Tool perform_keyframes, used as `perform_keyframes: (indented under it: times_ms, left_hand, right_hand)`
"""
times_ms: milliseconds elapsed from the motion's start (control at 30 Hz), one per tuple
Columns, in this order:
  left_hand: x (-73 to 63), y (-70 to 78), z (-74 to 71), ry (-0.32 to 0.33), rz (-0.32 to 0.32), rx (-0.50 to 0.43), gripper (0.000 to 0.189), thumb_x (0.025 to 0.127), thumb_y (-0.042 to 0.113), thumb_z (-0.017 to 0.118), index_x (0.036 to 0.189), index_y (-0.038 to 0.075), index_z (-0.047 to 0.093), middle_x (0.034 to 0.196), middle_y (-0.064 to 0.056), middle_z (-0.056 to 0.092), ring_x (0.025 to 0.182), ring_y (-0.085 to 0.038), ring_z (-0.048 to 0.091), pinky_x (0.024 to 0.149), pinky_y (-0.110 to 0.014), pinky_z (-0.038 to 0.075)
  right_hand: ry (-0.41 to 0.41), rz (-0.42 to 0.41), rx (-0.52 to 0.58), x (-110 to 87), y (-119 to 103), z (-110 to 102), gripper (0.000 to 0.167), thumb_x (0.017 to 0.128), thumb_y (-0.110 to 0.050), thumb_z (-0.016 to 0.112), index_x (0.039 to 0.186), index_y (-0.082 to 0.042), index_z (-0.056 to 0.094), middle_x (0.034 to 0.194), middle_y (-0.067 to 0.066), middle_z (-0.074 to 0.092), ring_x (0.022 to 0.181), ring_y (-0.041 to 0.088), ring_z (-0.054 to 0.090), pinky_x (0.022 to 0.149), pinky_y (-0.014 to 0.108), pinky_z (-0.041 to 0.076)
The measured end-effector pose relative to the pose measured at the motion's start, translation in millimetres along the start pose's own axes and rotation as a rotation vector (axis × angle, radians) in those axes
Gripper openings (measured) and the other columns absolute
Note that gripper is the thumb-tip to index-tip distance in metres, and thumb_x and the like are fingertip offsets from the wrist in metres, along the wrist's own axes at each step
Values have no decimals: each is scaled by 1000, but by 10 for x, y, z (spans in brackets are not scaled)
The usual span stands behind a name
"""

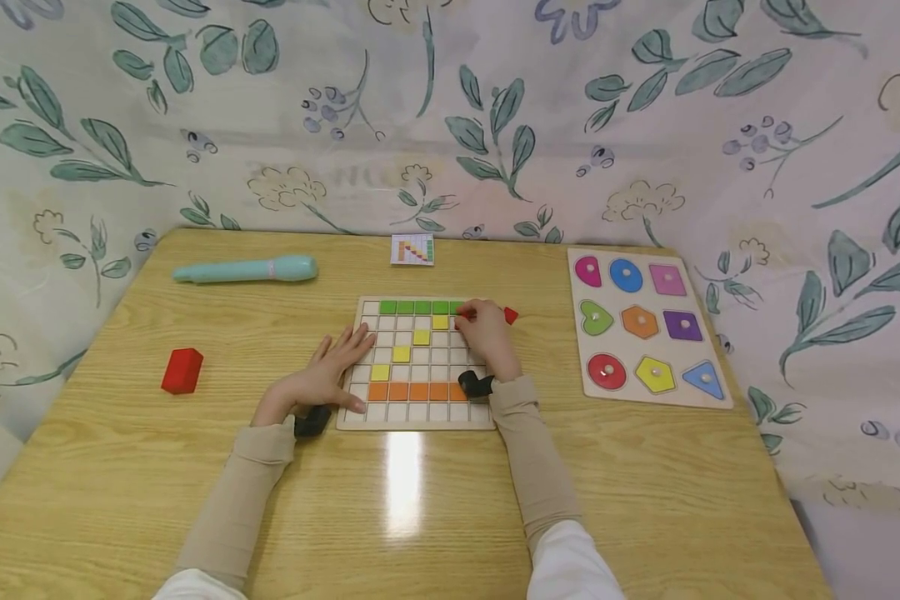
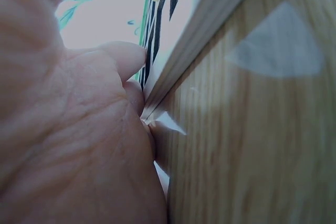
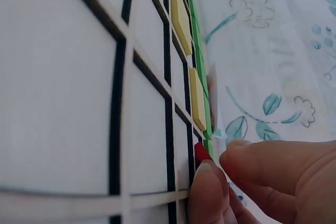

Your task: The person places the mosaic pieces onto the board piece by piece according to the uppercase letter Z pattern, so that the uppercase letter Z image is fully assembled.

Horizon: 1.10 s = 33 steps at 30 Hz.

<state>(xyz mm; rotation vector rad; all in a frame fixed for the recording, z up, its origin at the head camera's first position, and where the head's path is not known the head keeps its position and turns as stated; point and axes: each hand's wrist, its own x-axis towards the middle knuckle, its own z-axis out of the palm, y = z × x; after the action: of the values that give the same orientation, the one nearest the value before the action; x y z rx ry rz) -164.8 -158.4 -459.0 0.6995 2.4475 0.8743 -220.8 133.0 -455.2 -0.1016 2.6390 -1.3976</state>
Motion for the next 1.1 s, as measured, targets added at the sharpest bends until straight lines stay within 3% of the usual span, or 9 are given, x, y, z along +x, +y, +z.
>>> perform_keyframes:
  times_ms: [233, 500, 600, 733, 833, 900, 1000, 1100]
  left_hand:
    - [-7, 11, -3, -2, -3, -2, 115, 75, 31, 82, 156, 6, 4, 163, -16, -11, 149, -37, -18, 116, -58, -19]
    - [-4, 19, -11, 0, -9, -11, 114, 75, 29, 82, 156, 7, 5, 163, -15, -10, 149, -36, -18, 116, -57, -20]
    - [1, 17, -11, -1, -11, -5, 114, 75, 29, 82, 156, 7, 5, 163, -15, -11, 149, -36, -18, 116, -57, -20]
    - [12, 14, -8, -3, -9, 0, 114, 75, 30, 82, 156, 7, 5, 163, -15, -10, 149, -36, -18, 116, -57, -19]
    - [14, 17, -10, -3, -8, -2, 115, 75, 31, 82, 156, 7, 5, 163, -15, -10, 149, -36, -18, 116, -57, -20]
    - [10, 19, -12, -5, -10, 0, 115, 75, 31, 82, 156, 7, 4, 163, -15, -11, 149, -36, -18, 116, -57, -20]
    - [3, 21, -15, -8, -13, 6, 115, 75, 32, 82, 156, 8, 4, 163, -14, -11, 149, -35, -18, 116, -57, -20]
    - [0, 24, -20, -6, -12, 7, 116, 75, 32, 82, 156, 8, 3, 163, -14, -12, 149, -35, -19, 116, -57, -19]
  right_hand:
    - [48, 34, -11, 5, 1, 27, 27, 98, -13, 53, 120, -2, 63, 120, 17, 61, 96, 25, 64, 72, 27, 51]
    - [-42, 7, 35, 7, 21, 8, 29, 98, -21, 56, 123, -7, 61, 119, 14, 64, 103, 27, 64, 80, 31, 52]
    - [3, -6, 114, 2, 34, -45, 28, 98, -16, 55, 123, -5, 61, 120, 16, 63, 98, 29, 65, 72, 25, 51]
    - [146, 30, 186, -1, 122, -203, 29, 98, -14, 54, 124, -4, 62, 122, 16, 61, 97, 28, 63, 66, 18, 46]
    - [242, 92, 157, -15, 245, -343, 32, 96, -16, 57, 126, -4, 61, 122, 17, 61, 104, 28, 60, 74, 23, 46]
    - [262, 132, 105, -39, 322, -425, 36, 95, -16, 60, 128, -2, 59, 123, 19, 61, 111, 30, 59, 84, 30, 48]
    - [234, 163, 24, -67, 406, -495, 43, 93, -18, 62, 132, 0, 56, 123, 23, 61, 114, 32, 57, 93, 38, 47]
    - [177, 160, -64, -77, 415, -512, 45, 93, -21, 62, 133, -1, 56, 117, 20, 60, 105, 30, 55, 90, 38, 46]
